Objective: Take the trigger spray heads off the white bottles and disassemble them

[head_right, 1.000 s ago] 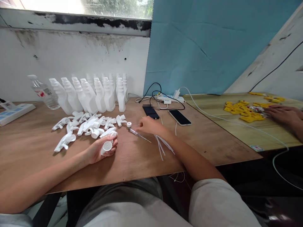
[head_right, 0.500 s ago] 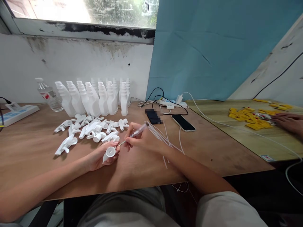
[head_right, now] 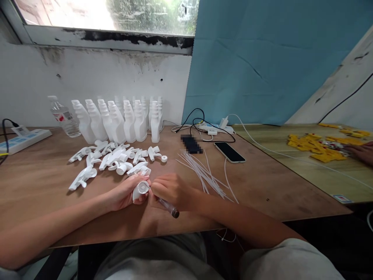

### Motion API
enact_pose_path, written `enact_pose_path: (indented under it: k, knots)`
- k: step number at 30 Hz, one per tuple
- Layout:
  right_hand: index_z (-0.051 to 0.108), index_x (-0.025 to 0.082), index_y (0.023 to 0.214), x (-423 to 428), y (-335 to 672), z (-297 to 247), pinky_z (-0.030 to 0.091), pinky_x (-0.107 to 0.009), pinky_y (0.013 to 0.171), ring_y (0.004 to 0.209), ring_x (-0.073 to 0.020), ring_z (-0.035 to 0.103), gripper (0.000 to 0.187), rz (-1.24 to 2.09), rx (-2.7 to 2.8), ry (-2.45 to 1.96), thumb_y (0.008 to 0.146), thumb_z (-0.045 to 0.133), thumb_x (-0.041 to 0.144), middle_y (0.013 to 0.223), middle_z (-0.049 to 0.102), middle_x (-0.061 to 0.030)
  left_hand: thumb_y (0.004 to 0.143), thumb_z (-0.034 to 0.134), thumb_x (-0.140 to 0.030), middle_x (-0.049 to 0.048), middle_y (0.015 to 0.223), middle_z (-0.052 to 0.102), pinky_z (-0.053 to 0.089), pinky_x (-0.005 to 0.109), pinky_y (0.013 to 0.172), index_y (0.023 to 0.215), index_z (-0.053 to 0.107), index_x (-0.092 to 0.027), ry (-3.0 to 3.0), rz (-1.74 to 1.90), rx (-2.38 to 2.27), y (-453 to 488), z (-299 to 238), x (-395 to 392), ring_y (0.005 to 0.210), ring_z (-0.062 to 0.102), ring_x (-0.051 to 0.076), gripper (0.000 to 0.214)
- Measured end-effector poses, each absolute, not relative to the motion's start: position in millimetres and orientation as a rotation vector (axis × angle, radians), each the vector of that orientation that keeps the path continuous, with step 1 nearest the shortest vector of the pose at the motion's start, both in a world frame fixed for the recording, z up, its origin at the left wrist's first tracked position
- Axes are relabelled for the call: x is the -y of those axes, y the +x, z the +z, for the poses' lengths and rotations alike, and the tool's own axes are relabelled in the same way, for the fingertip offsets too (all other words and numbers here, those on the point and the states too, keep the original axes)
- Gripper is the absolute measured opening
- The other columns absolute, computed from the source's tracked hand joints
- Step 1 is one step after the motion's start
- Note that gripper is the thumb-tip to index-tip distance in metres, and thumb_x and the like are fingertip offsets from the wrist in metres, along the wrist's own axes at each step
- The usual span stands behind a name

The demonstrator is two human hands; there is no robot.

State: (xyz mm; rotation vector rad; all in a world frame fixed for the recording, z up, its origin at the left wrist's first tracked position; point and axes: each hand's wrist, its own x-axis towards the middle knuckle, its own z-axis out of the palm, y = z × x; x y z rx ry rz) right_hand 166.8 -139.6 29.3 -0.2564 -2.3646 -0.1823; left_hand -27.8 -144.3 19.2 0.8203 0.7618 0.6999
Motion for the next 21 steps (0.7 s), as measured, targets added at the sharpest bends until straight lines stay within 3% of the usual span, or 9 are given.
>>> enact_pose_path:
  k: [5,9,12,21]
  knots:
    - [0.035,0.023,0.069,140.6,161.2,29.7,0.036,-0.024,0.052,0.054,-0.0101,0.047,0.025,-0.039,2.289,-0.282,0.085,0.048,0.009,0.064,0.059,0.0006,0.081,0.064,-0.039,-0.0026,0.047,0.047,0.022,0.014,0.033,0.075,0.043,-0.018,0.87,0.663,-0.674,-31.8,16.6,142.0,0.035,0.037,0.007,0.03]
    - [0.047,0.022,0.075,143.1,158.8,31.6,0.046,-0.023,0.059,0.065,-0.011,0.06,0.014,0.207,2.269,-0.417,0.089,0.048,0.018,0.076,0.067,-0.0014,0.086,0.058,-0.036,-0.0029,0.044,0.043,0.018,0.012,0.032,0.072,0.047,-0.016,0.823,0.602,-0.555,-35.8,13.3,137.4,0.034,0.029,0.004,0.026]
    - [0.055,0.023,0.083,143.4,161.7,32.9,0.046,-0.023,0.057,0.064,-0.0105,0.06,0.012,0.481,2.228,-0.626,0.091,0.049,0.028,0.076,0.067,-0.0002,0.086,0.058,-0.032,-0.0027,0.046,0.044,0.015,0.011,0.031,0.075,0.05,-0.015,0.778,0.603,-0.547,-35.8,13.4,136.0,0.034,0.026,0.003,0.022]
    - [0.04,0.02,0.068,134.2,164.3,41.1,0.046,-0.024,0.057,0.066,-0.0114,0.059,0.03,0.998,1.998,-0.626,0.088,0.056,0.036,0.077,0.064,-0.0027,0.085,0.061,-0.034,-0.0042,0.043,0.038,0.018,0.011,0.033,0.077,0.055,-0.013,0.79,0.56,-0.526,-33.7,18.2,135.3,0.036,0.026,0.003,0.023]
